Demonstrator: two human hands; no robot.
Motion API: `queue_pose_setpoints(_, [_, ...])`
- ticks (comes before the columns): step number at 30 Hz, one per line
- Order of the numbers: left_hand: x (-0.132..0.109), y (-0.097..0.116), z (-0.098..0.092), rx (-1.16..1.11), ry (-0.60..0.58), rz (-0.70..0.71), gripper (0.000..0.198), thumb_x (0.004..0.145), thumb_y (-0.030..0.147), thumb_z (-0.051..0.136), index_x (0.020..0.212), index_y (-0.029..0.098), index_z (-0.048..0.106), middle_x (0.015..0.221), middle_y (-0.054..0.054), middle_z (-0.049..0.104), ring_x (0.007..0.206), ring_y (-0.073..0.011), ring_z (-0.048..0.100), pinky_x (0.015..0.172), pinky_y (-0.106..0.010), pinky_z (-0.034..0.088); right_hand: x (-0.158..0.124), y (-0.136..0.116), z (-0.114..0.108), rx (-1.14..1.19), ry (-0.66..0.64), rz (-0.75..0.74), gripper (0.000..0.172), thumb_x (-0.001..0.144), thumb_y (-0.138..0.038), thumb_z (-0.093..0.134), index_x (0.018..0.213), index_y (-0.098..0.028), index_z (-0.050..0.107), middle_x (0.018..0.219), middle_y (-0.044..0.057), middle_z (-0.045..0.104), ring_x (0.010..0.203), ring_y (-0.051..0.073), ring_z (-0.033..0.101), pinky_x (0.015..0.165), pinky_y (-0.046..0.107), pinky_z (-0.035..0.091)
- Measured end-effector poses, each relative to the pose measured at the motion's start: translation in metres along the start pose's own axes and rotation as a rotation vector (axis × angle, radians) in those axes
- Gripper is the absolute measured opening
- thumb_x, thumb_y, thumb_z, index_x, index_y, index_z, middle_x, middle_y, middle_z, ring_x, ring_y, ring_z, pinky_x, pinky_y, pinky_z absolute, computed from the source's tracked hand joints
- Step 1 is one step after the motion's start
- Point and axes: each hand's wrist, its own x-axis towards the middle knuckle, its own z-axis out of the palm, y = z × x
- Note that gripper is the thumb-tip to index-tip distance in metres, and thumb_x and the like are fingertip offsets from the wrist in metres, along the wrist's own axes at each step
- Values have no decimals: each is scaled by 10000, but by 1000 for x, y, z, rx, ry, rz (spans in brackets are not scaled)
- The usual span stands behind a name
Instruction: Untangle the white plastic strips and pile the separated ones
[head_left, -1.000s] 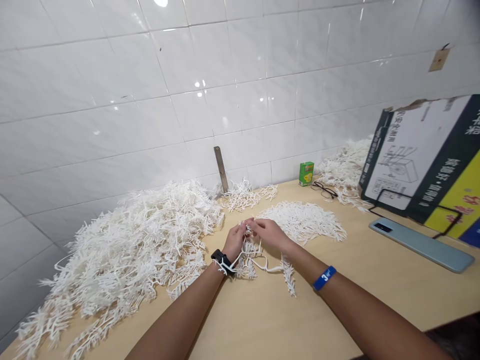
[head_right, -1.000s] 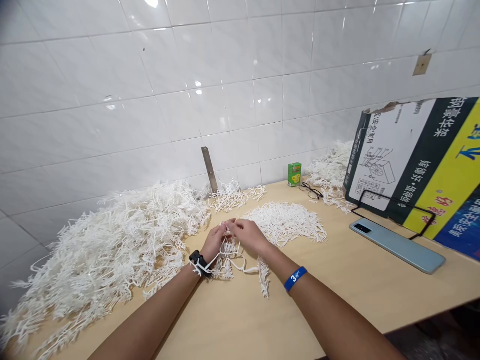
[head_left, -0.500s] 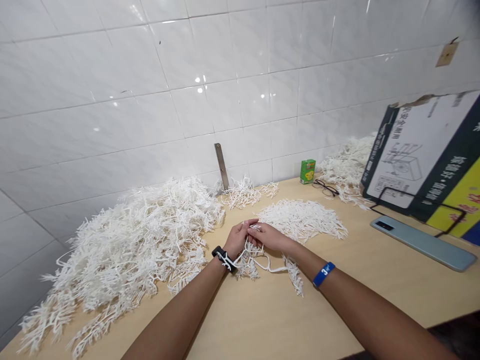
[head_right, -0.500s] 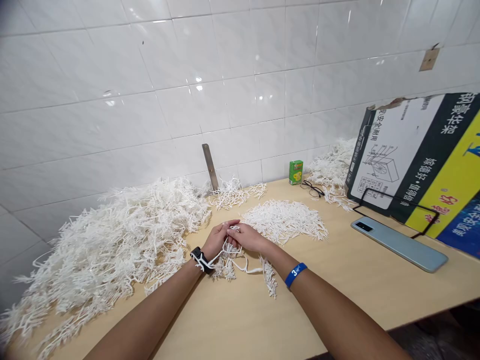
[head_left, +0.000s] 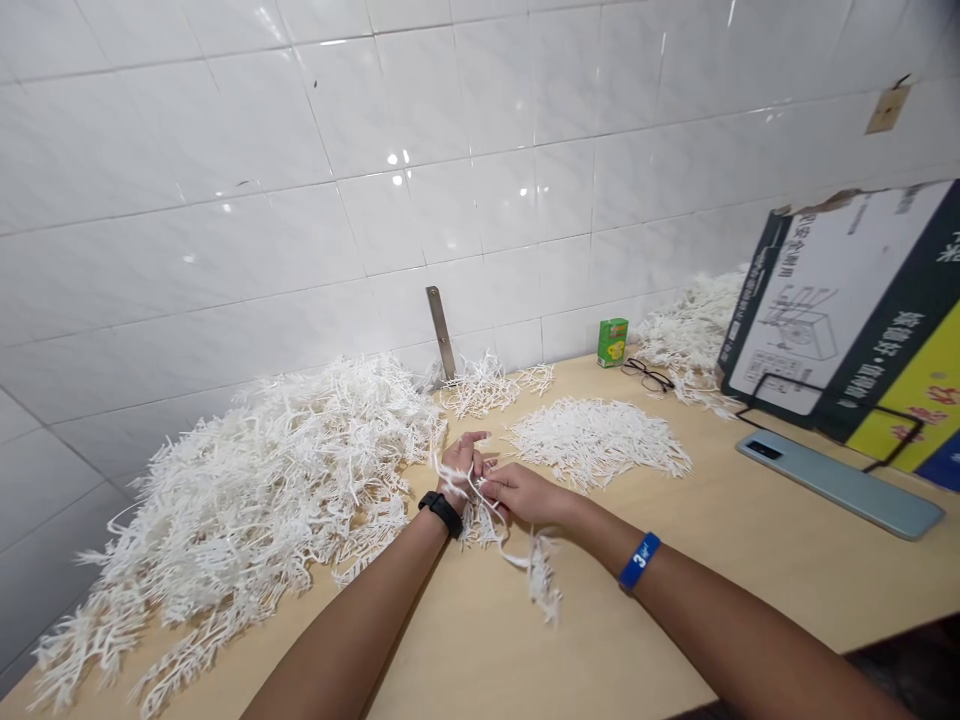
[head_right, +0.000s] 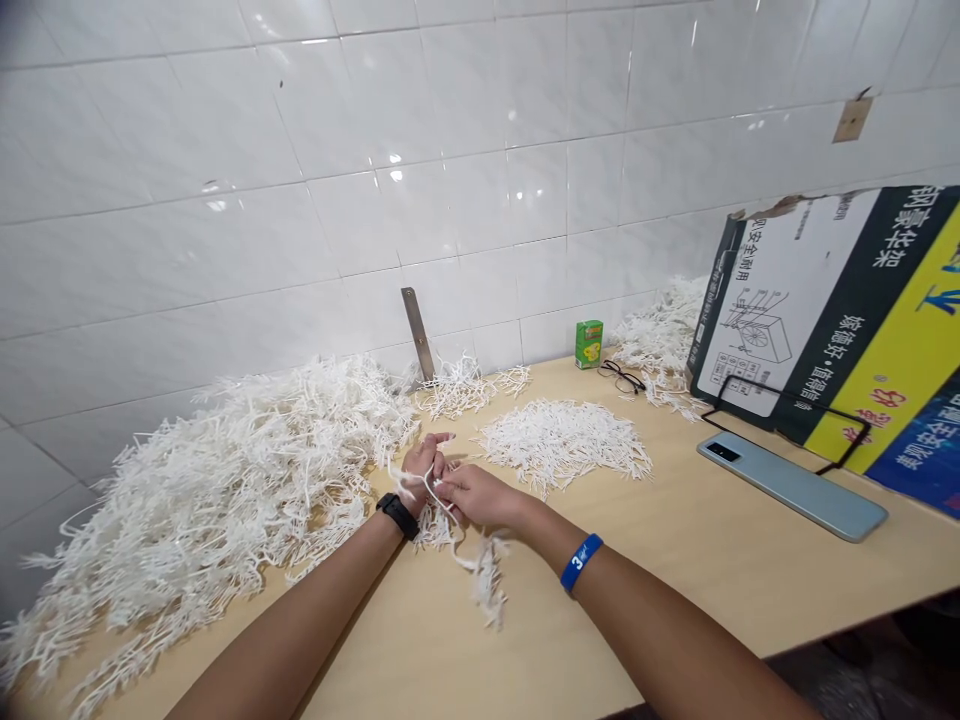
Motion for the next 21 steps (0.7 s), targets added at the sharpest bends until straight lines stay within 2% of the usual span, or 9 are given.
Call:
queue_pose_setpoints(2, [0, 2, -2, -87, 18, -35, 608, 821, 626, 561, 1150, 116, 607, 501, 41, 551, 469, -114, 552, 625, -287, 506, -2, -5, 4, 60, 5, -33, 421, 915, -413, 475, 566, -181, 520, 546, 1, 538, 536, 130, 493, 591, 275, 400])
queue_pose_setpoints(4, [-1, 4, -1, -125, 2, -71, 645, 828, 624, 558, 1242, 131, 553, 693, -31, 679, 515, -130, 601, 560, -275, 495, -3, -7, 1, 112, 112, -31, 391, 915, -418, 466, 617, -178, 546, 596, 5, 549, 559, 130, 490, 585, 271, 394])
queue_pose_setpoints(8, [0, 9, 5, -168, -12, -120, 562, 881, 549, 538, 1209, 94, 577, 913, -128, 723, 581, -141, 647, 533, -262, 499, -1, -2, -29, 10, 567, 64, 347, 935, -414, 395, 810, -182, 621, 734, 29, 609, 648, 159, 536, 599, 280, 402])
queue_pose_setpoints(10, [1, 9, 7, -165, 7, -135, 496, 896, 501, 543, 1133, 73, 621, 938, -147, 722, 597, -129, 650, 536, -240, 492, -1, 5, -46, -184, 701, 138, 287, 920, -302, 396, 891, -177, 653, 869, 66, 659, 805, 194, 588, 692, 299, 422])
queue_pose_setpoints(13, [2, 7, 9, -123, 6, -123, 465, 896, 481, 554, 1087, 70, 656, 989, -157, 719, 625, -120, 646, 541, -223, 472, -1, 13, -62, -439, 741, 208, 344, 823, -125, 439, 1075, -162, 670, 1063, 115, 670, 973, 236, 590, 811, 330, 412])
queue_pose_setpoints(15, [1, 6, 8, -76, -10, -93, 474, 893, 490, 554, 1095, 77, 668, 1043, -162, 713, 671, -122, 646, 576, -224, 472, -1, 13, -62, -495, 769, 170, 346, 821, -131, 452, 1082, -159, 677, 1109, 124, 664, 1002, 242, 583, 844, 335, 403])
queue_pose_setpoints(17, [0, 4, 7, -16, -38, -60, 490, 886, 512, 551, 1108, 95, 681, 1085, -156, 706, 727, -130, 643, 621, -233, 473, -1, 7, -57, -419, 787, 102, 267, 878, -255, 457, 965, -169, 695, 1021, 107, 683, 925, 228, 594, 804, 327, 413])
queue_pose_setpoints(19, [0, 2, 7, 76, -81, -25, 514, 869, 547, 553, 1108, 116, 698, 1061, -137, 712, 759, -146, 636, 658, -253, 472, 0, 1, -48, -228, 735, 78, 369, 909, -434, 440, 823, -171, 683, 847, 80, 679, 767, 198, 591, 700, 309, 417])
queue_pose_setpoints(21, [-1, 0, 7, 178, -136, 28, 535, 848, 580, 559, 1085, 127, 716, 962, -109, 723, 755, -161, 627, 686, -277, 468, 2, -1, -38, -11, 608, 100, 496, 892, -566, 427, 725, -159, 657, 696, 59, 634, 623, 166, 548, 600, 291, 393])
